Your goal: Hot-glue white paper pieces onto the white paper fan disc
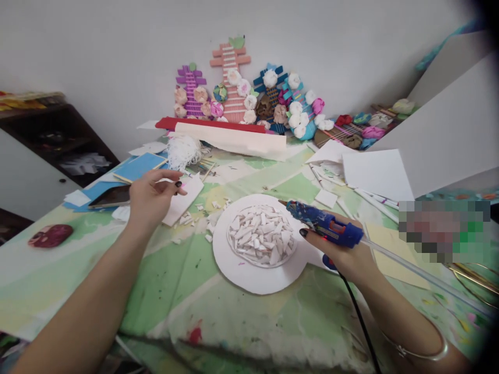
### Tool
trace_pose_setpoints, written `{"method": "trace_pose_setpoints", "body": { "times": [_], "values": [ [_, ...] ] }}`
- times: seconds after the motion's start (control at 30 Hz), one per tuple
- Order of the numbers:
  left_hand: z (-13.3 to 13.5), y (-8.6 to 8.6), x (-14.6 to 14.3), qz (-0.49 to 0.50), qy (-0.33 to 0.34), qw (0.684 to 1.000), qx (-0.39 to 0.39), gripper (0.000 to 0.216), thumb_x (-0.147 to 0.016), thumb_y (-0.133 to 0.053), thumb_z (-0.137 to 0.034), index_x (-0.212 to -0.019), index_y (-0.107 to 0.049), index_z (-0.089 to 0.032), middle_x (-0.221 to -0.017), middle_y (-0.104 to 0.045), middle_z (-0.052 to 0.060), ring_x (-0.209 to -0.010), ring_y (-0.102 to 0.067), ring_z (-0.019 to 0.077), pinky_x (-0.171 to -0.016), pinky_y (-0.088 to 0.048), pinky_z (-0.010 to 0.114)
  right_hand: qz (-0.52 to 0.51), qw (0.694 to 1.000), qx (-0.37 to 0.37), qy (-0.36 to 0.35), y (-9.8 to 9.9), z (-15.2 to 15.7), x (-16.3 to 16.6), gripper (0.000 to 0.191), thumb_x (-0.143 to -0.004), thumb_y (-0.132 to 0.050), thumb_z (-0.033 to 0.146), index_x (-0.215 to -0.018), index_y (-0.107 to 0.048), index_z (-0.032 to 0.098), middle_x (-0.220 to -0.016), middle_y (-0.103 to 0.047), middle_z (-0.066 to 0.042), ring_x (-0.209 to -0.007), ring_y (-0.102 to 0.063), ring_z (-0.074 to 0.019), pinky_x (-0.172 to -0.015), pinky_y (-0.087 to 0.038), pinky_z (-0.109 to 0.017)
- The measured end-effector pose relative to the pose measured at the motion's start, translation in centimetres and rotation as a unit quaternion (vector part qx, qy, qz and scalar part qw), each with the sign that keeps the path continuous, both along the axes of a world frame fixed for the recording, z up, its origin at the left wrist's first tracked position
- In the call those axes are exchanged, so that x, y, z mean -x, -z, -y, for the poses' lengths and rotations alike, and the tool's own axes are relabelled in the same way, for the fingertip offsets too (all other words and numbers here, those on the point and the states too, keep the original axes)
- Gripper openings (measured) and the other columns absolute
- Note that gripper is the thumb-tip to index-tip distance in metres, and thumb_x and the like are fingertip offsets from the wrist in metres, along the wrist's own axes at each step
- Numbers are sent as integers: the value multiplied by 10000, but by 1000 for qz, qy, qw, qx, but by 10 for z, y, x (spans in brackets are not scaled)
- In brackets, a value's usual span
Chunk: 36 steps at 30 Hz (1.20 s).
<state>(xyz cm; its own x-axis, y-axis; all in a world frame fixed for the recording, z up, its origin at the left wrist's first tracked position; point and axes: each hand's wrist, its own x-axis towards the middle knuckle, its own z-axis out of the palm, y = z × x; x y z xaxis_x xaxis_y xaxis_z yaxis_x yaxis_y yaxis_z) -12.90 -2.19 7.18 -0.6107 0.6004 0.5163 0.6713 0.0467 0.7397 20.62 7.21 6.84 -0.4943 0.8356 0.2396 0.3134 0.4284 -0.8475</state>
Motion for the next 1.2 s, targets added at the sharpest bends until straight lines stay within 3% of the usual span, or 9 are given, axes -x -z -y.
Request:
{"method": "trace_pose_setpoints", "body": {
  "times": [0.13, 0.27, 0.37, 0.47, 0.67, 0.97, 1.2],
  "values": [
    [1, 0, 0, -22, -31, 996, 80, 199, -749, -600, -306, -909, -663, -206, -635, -631, -32, -295, -402, 34, -325, -306, 190, -1, 1000, 6, 8, 0, 0, 0, 168, -679, -662, 330, -719, -596, 180, -554, -510, 22, -511, -471, -126, -490, -373, -256],
    [-1, 5, 1, -84, -38, 988, 123, 250, -719, -612, -402, -826, -692, -191, -506, -546, -30, -421, -439, 74, -419, -321, 193, 2, 1000, 0, 4, 0, 0, 0, 182, -673, -660, 339, -714, -597, 173, -574, -535, 10, -518, -476, -131, -478, -367, -256],
    [-3, 7, 6, -115, -50, 977, 172, 305, -700, -604, -466, -785, -696, -188, -526, -520, -20, -494, -452, 98, -475, -311, 209, 14, 1000, 4, 9, 0, 1, 1, 183, -684, -651, 345, -741, -607, 177, -544, -519, 21, -487, -462, -125, -462, -360, -254],
    [-1, 4, 15, -145, -12, 948, 284, 346, -652, -617, -512, -786, -694, -203, -525, -496, -26, -505, -449, 109, -481, -280, 217, 20, 1000, -7, 3, 2, 0, 0, 182, -694, -652, 339, -764, -619, 174, -576, -544, 10, -518, -480, -134, -477, -370, -258],
    [10, 0, 39, -147, 107, 858, 481, 258, -571, -647, -361, -777, -695, -214, -677, -626, -1, -616, -546, 154, -536, -317, 217, 21, 999, -25, -9, 6, -3, -1, 186, -703, -655, 330, -794, -630, 169, -656, -591, -11, -568, -507, -147, -506, -392, -264],
    [10, 2, 31, -165, 135, 824, 525, 239, -588, -596, -300, -793, -684, -213, -717, -647, 14, -660, -560, 169, -560, -325, 224, 26, 999, -28, -8, 3, 0, 0, 189, -701, -649, 334, -796, -633, 171, -632, -585, 1, -544, -493, -131, -493, -389, -251],
    [12, 3, 35, -164, 149, 841, 493, 163, -575, -616, -325, -671, -638, -195, -668, -636, 13, -639, -557, 174, -555, -344, 234, 19, 999, -30, -4, 1, 3, 2, 180, -707, -641, 319, -808, -641, 170, -657, -611, -13, -569, -526, -147, -507, -401, -259]
  ]
}}
